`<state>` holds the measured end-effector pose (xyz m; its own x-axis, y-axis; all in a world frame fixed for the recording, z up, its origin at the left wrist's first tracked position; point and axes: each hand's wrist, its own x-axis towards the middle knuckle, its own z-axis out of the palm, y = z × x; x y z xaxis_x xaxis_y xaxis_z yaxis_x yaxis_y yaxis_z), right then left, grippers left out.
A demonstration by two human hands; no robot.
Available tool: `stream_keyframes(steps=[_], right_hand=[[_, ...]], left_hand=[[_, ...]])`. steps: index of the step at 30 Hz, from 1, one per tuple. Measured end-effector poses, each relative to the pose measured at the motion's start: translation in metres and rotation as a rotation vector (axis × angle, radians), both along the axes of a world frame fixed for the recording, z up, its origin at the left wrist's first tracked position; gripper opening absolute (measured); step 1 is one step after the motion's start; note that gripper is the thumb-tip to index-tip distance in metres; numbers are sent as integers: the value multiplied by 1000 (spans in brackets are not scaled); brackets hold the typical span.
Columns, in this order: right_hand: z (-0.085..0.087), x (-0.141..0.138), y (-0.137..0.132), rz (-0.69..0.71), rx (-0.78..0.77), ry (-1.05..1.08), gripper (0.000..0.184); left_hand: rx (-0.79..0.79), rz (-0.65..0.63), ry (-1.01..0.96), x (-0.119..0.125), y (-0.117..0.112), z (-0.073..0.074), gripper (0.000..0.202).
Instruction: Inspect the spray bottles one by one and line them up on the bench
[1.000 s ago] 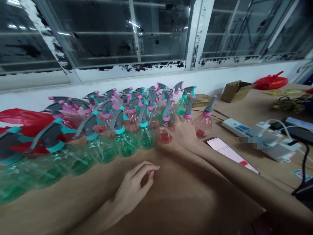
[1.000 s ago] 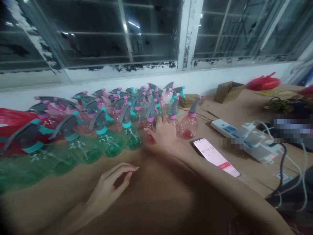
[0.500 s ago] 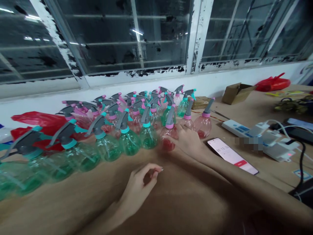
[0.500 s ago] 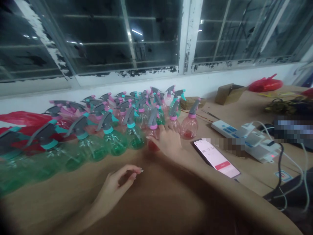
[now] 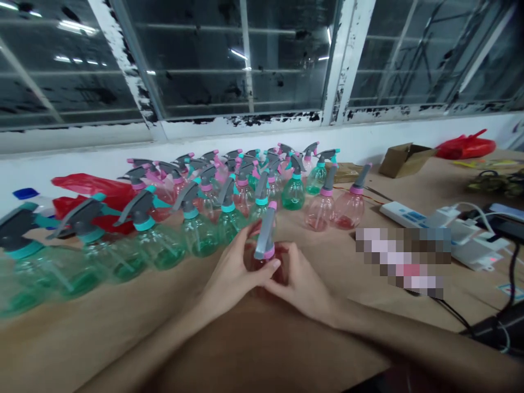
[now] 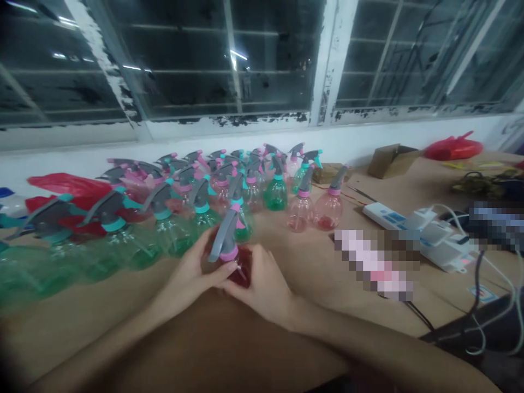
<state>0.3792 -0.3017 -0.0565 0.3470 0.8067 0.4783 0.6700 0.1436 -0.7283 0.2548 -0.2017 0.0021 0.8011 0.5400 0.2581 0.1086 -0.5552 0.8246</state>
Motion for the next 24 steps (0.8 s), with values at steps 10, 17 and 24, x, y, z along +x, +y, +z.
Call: stream_keyframes(steps=[10,17,24], right_hand=[[-4,-54,29,39,53,-264,54],[-2,-61,50,202,25,-248,59],[-3,-21,57,481,-122,-268,70]], left_hand=[[-38,34,-95,-27,14,-1,35],[-11,109,-127,-44,23,6,39],[-14,115,-133,-50,32,5,38]])
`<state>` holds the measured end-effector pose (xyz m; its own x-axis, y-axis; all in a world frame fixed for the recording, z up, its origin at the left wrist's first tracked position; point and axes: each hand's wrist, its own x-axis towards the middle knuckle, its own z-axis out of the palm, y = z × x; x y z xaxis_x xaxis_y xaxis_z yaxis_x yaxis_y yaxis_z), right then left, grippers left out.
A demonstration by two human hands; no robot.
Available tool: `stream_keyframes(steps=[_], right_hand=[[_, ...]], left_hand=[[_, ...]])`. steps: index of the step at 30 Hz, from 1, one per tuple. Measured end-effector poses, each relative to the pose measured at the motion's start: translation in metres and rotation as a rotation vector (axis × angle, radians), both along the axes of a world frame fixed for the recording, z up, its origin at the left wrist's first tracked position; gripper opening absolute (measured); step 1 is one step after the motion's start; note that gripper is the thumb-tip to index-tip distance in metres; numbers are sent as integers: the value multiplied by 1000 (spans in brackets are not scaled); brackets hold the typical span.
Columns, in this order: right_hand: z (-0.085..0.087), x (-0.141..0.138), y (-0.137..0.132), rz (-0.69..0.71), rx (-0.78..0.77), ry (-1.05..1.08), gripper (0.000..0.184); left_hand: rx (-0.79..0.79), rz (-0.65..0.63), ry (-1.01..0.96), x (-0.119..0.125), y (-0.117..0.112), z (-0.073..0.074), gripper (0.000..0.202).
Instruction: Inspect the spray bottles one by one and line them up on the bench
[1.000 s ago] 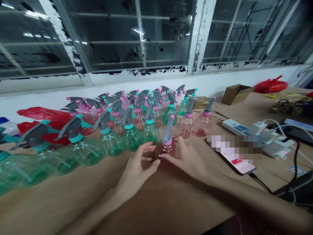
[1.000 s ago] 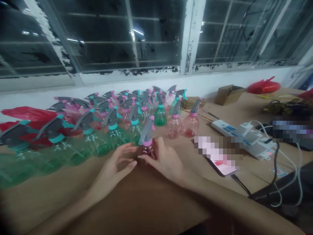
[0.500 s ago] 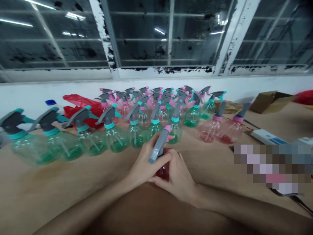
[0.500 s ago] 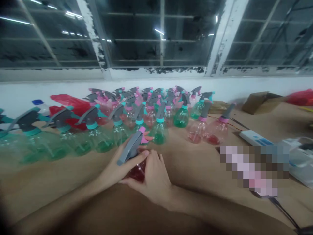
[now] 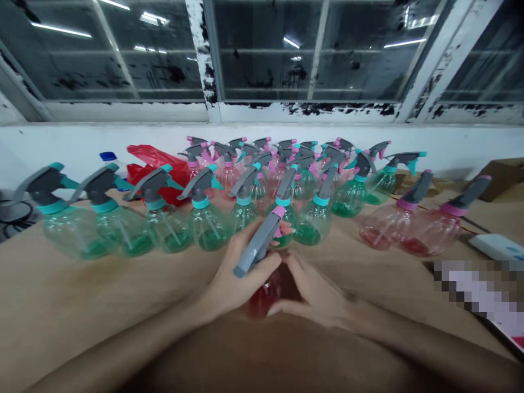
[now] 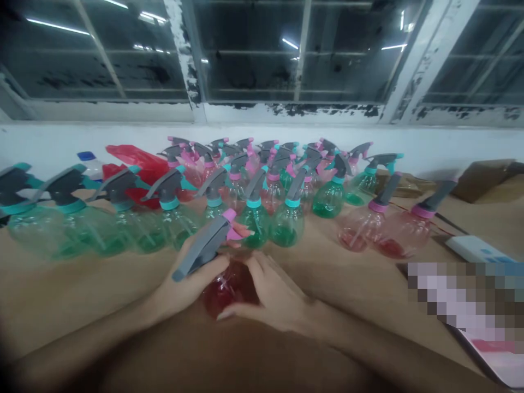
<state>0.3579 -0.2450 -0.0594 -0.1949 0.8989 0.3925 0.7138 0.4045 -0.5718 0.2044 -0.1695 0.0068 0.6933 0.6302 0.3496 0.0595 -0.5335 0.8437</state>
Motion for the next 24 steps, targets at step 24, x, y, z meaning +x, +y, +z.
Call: stream_keyframes(steps=[24], right_hand=[[-33,40,-13,-28,18,-222,44]], left_hand=[[-1,50,42,3,-4,10,41]])
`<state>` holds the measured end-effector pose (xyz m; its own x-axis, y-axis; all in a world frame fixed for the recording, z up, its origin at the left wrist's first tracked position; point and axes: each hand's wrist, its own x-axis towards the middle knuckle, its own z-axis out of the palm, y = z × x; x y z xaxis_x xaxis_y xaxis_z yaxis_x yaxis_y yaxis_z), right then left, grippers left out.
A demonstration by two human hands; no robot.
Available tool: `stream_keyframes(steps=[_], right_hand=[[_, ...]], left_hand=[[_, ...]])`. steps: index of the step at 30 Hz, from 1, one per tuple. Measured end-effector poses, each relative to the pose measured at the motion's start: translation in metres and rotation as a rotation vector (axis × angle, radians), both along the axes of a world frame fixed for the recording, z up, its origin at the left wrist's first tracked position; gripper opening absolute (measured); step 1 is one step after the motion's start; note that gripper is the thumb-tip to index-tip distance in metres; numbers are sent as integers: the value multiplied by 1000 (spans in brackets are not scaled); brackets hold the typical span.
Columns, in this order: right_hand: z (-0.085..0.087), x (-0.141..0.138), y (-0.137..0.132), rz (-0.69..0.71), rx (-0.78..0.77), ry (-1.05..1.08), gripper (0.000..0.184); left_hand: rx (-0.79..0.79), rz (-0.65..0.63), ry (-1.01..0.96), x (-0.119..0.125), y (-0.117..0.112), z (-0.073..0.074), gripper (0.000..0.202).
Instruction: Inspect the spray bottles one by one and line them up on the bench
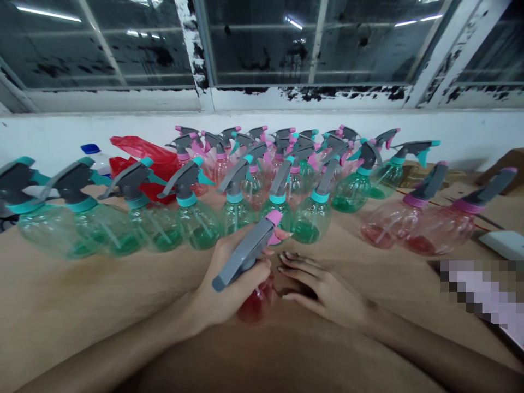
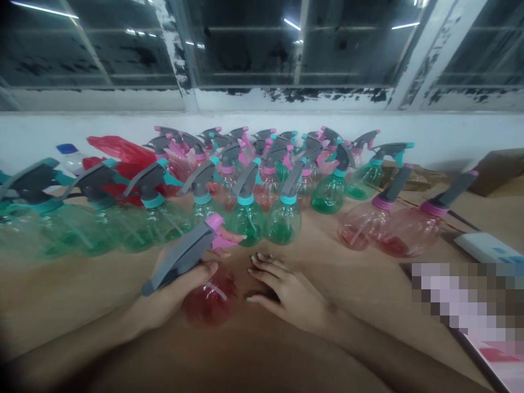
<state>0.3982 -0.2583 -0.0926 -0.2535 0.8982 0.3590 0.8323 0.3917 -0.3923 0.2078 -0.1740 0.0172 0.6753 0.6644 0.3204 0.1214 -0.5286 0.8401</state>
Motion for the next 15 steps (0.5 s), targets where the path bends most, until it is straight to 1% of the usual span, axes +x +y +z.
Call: stream_keyframes(steps=[4,10,15], right_hand=[[1,-1,0,-3,-7,-8,42],[2,-1,0,-2,-22,-19,41],[-1,0,0,-1,-18,9,35]], left_hand=[[-8,-23,12,0,-1,1,38],[-22,6,66,-2,0,0,34],[-23,-18,96,-3,1,4,23]])
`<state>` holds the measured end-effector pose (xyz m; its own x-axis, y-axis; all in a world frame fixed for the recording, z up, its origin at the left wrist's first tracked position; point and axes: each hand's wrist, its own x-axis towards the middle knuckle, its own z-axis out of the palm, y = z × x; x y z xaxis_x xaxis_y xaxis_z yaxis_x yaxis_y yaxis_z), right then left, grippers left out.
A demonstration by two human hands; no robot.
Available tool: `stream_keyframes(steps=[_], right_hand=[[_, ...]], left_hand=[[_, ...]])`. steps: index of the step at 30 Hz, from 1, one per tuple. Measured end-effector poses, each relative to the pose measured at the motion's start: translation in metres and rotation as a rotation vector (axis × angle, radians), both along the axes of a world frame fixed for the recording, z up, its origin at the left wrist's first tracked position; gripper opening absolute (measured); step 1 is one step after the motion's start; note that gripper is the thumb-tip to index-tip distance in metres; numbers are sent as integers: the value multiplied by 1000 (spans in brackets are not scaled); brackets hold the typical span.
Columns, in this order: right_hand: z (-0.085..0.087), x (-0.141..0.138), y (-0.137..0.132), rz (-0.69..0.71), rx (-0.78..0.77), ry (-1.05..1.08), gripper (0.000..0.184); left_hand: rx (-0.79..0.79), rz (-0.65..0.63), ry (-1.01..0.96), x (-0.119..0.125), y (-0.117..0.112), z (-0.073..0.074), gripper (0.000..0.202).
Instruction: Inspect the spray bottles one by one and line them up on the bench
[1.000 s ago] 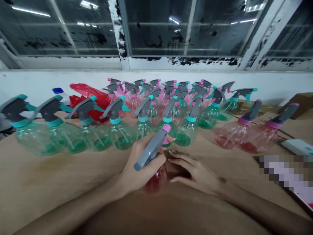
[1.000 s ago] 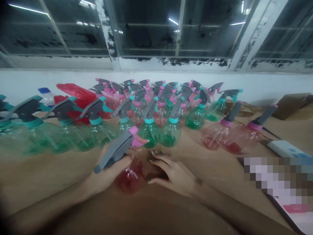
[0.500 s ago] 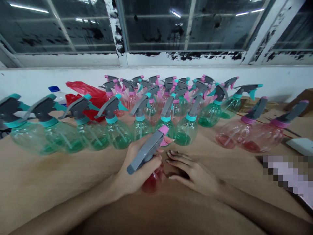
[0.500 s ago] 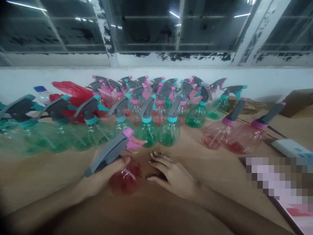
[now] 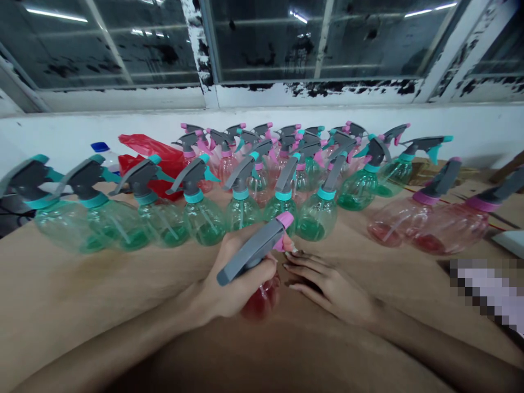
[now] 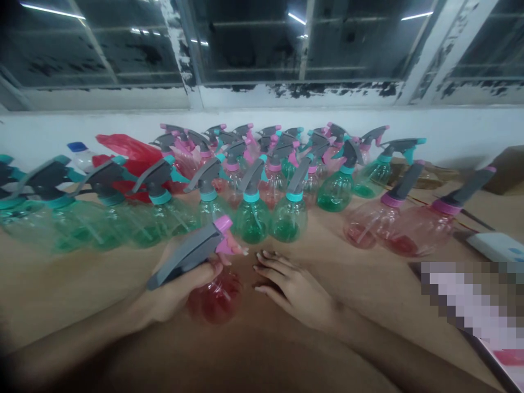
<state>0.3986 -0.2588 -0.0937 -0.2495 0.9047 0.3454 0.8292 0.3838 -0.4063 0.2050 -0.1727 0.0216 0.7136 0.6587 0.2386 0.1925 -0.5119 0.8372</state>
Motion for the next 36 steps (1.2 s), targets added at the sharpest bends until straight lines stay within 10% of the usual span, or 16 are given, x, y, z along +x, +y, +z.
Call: stream_keyframes(steps=[36], right_hand=[[-2,2,1,13,-31,-82,36]], left_hand=[[79,86,-68,6,2,-4,10]])
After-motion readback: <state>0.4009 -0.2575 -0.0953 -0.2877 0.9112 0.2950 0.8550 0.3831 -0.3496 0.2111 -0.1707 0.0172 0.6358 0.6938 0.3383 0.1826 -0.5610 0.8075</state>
